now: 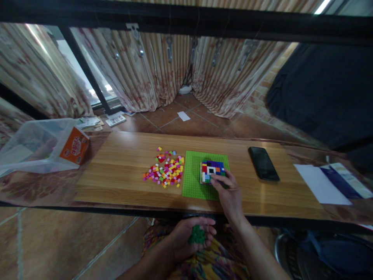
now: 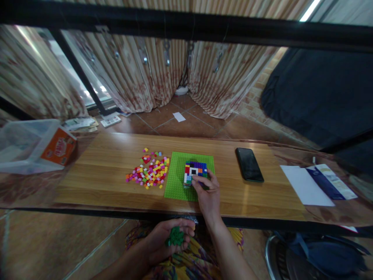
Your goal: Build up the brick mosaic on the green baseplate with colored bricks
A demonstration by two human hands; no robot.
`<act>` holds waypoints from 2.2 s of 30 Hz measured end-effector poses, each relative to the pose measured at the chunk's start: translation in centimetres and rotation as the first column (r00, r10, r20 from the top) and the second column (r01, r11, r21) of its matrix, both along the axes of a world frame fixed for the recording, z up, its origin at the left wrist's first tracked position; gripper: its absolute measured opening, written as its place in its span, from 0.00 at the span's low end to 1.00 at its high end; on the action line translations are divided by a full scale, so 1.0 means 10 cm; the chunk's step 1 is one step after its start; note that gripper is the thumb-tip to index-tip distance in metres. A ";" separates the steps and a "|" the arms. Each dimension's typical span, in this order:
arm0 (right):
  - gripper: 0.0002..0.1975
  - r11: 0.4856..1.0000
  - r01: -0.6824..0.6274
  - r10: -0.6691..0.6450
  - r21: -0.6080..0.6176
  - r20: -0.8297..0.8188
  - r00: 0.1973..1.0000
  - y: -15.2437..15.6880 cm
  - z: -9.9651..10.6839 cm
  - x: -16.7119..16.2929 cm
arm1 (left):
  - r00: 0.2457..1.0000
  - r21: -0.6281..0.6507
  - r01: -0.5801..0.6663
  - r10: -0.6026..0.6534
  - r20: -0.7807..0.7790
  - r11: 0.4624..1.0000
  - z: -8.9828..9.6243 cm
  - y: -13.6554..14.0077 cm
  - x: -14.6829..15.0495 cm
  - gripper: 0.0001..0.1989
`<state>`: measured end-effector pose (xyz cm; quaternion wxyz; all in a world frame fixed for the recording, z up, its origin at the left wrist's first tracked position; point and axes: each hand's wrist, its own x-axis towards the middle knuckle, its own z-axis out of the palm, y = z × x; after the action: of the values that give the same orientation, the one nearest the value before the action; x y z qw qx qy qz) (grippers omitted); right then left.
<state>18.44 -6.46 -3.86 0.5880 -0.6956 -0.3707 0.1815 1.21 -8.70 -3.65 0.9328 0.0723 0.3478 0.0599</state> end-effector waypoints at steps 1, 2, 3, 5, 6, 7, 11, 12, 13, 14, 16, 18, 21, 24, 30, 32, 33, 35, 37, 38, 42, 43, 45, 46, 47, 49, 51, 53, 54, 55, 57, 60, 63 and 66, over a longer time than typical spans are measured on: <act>0.08 1.000 -0.005 0.005 -0.006 -0.023 1.000 0.00 0.01 0.00 | 1.000 0.003 0.000 0.000 0.000 1.000 0.00 0.00 0.00 0.13; 0.08 1.000 -0.008 0.008 -0.014 -0.040 0.999 0.01 0.03 0.00 | 1.000 0.004 0.000 0.000 0.000 1.000 -0.01 0.00 0.00 0.13; 0.08 1.000 -0.011 0.010 -0.018 -0.051 0.999 0.01 0.04 0.00 | 1.000 0.004 0.001 -0.001 0.000 1.000 -0.01 0.00 0.00 0.13; 0.08 1.000 -0.011 0.010 -0.017 -0.058 0.998 0.01 0.07 -0.01 | 1.000 0.003 0.004 -0.004 -0.001 1.000 -0.01 0.01 0.00 0.13; 0.08 1.000 -0.010 0.009 -0.015 -0.056 0.998 0.02 0.09 -0.01 | 1.000 0.001 0.006 -0.006 -0.003 1.000 -0.01 0.01 0.00 0.13; 0.07 1.000 -0.011 0.010 -0.014 -0.052 0.999 0.02 0.10 -0.02 | 1.000 0.001 0.006 -0.006 -0.006 1.000 -0.01 0.01 0.01 0.13; 0.06 1.000 -0.010 0.009 -0.021 -0.058 0.998 0.04 0.09 -0.02 | 1.000 0.006 -0.009 0.009 -0.003 1.000 -0.04 0.00 0.01 0.12; 0.06 1.000 -0.011 0.009 -0.020 -0.059 0.998 0.04 0.08 -0.02 | 1.000 0.002 -0.023 0.023 0.006 1.000 -0.04 -0.01 0.01 0.13; 0.07 1.000 -0.014 0.012 -0.019 -0.056 0.998 0.04 0.07 -0.01 | 0.999 -0.005 -0.043 0.043 0.020 0.999 -0.05 -0.01 0.01 0.13; 0.07 1.000 -0.017 0.016 -0.018 -0.051 0.999 0.04 0.07 0.00 | 0.997 -0.018 -0.067 0.067 0.036 0.998 -0.06 -0.01 0.00 0.13; 0.08 1.000 -0.026 0.025 -0.017 -0.022 0.999 0.01 0.07 0.02 | 0.988 -0.046 -0.127 0.131 0.080 0.991 -0.06 -0.01 -0.01 0.15; 0.09 0.999 -0.032 0.032 -0.005 0.015 0.999 -0.07 0.11 0.03 | 0.972 -0.070 -0.187 0.195 0.129 0.980 -0.05 -0.01 -0.03 0.17; 0.09 0.997 -0.071 0.071 -0.005 0.048 0.996 -0.26 0.21 0.01 | 0.947 -0.105 -0.250 0.266 0.183 0.963 -0.02 0.00 -0.06 0.18; 0.08 0.982 -0.155 0.170 -0.109 0.147 0.974 -0.54 0.33 -0.07 | 0.932 -0.145 -0.272 0.298 0.208 0.951 -0.02 -0.01 -0.06 0.18; 0.09 0.822 -0.448 0.555 -0.353 0.319 0.768 -0.99 0.45 -0.33 | 0.931 -0.151 -0.272 0.300 0.206 0.950 -0.01 0.00 -0.03 0.17; 0.10 0.796 -0.455 0.594 -0.398 0.374 0.712 -1.03 0.44 -0.39 | 0.938 -0.145 -0.256 0.282 0.201 0.956 0.01 0.01 -0.03 0.16; 0.10 0.800 -0.436 0.589 -0.413 0.400 0.702 -1.04 0.42 -0.41 | 0.941 -0.146 -0.249 0.275 0.199 0.958 0.02 0.01 -0.02 0.16; 0.09 0.810 -0.397 0.574 -0.432 0.442 0.690 -1.03 0.39 -0.43 | 0.945 -0.147 -0.236 0.262 0.193 0.961 0.06 0.02 -0.02 0.16; 0.07 0.813 -0.377 0.570 -0.444 0.472 0.673 -1.01 0.35 -0.44 | 0.953 -0.143 -0.218 0.242 0.184 0.965 0.09 0.02 -0.02 0.15; 0.07 0.813 -0.372 0.570 -0.448 0.483 0.665 -1.00 0.34 -0.44 | 0.956 -0.138 -0.210 0.233 0.176 0.968 0.11 0.03 -0.02 0.15; 0.07 0.825 -0.357 0.555 -0.437 0.513 0.655 -0.98 0.30 -0.44 | 0.964 -0.127 -0.208 0.225 0.142 0.970 0.16 0.04 -0.01 0.15; 0.07 0.832 -0.355 0.547 -0.427 0.516 0.659 -0.98 0.29 -0.44 | 0.964 -0.120 -0.211 0.227 0.137 0.970 0.17 0.04 0.00 0.15; 0.07 0.840 -0.359 0.535 -0.407 0.511 0.672 -0.98 0.29 -0.43 | 0.967 -0.102 -0.210 0.222 0.127 0.972 0.16 0.04 0.01 0.14; 0.07 0.842 -0.360 0.531 -0.401 0.504 0.681 -0.97 0.29 -0.43 | 0.968 -0.090 -0.207 0.217 0.123 0.974 0.15 0.04 0.01 0.14; 0.06 0.843 -0.359 0.528 -0.400 0.493 0.691 -0.97 0.29 -0.42 | 0.970 -0.077 -0.203 0.211 0.120 0.976 0.14 0.04 0.01 0.14; 0.06 0.852 -0.347 0.512 -0.392 0.482 0.711 -0.97 0.29 -0.41 | 0.974 -0.047 -0.194 0.198 0.110 0.980 0.10 0.02 0.01 0.13; 0.07 0.869 -0.322 0.480 -0.376 0.486 0.730 -0.97 0.26 -0.39 | 0.982 -0.021 -0.178 0.179 0.061 0.984 0.06 -0.01 0.00 0.11; 0.07 0.888 -0.296 0.445 -0.351 0.497 0.745 -0.96 0.23 -0.37 | 0.989 -0.004 -0.149 0.149 0.005 0.989 0.02 -0.05 -0.01 0.08; 0.08 0.895 -0.287 0.432 -0.342 0.502 0.749 -0.96 0.21 -0.36 | 0.991 0.004 -0.134 0.134 -0.009 0.991 0.01 -0.06 -0.01 0.08; 0.08 0.898 -0.282 0.426 -0.339 0.505 0.751 -0.95 0.20 -0.35 | 0.992 0.013 -0.123 0.123 -0.011 0.992 0.00 -0.07 -0.01 0.08; 0.08 0.898 -0.282 0.426 -0.337 0.510 0.747 -0.94 0.18 -0.34 | 0.993 0.038 -0.120 0.120 0.002 0.992 0.00 -0.08 -0.02 0.08; 0.08 0.892 -0.304 0.443 -0.334 0.518 0.732 -0.93 0.19 -0.33 | 0.990 0.068 -0.135 0.137 -0.018 0.988 0.00 -0.07 -0.02 0.10; 0.08 0.890 -0.317 0.452 -0.329 0.537 0.712 -0.92 0.21 -0.32 | 0.994 0.098 -0.103 0.107 -0.036 0.990 -0.02 -0.06 -0.02 0.12; 0.08 0.887 -0.317 0.459 -0.335 0.569 0.683 -0.91 0.22 -0.31 | 0.995 0.128 -0.081 0.088 -0.049 0.989 -0.02 -0.07 -0.01 0.13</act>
<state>15.32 -15.51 -1.70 0.2995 -0.6777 -0.6647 0.0955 1.11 -9.36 -3.86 0.9132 0.1177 0.3715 0.1190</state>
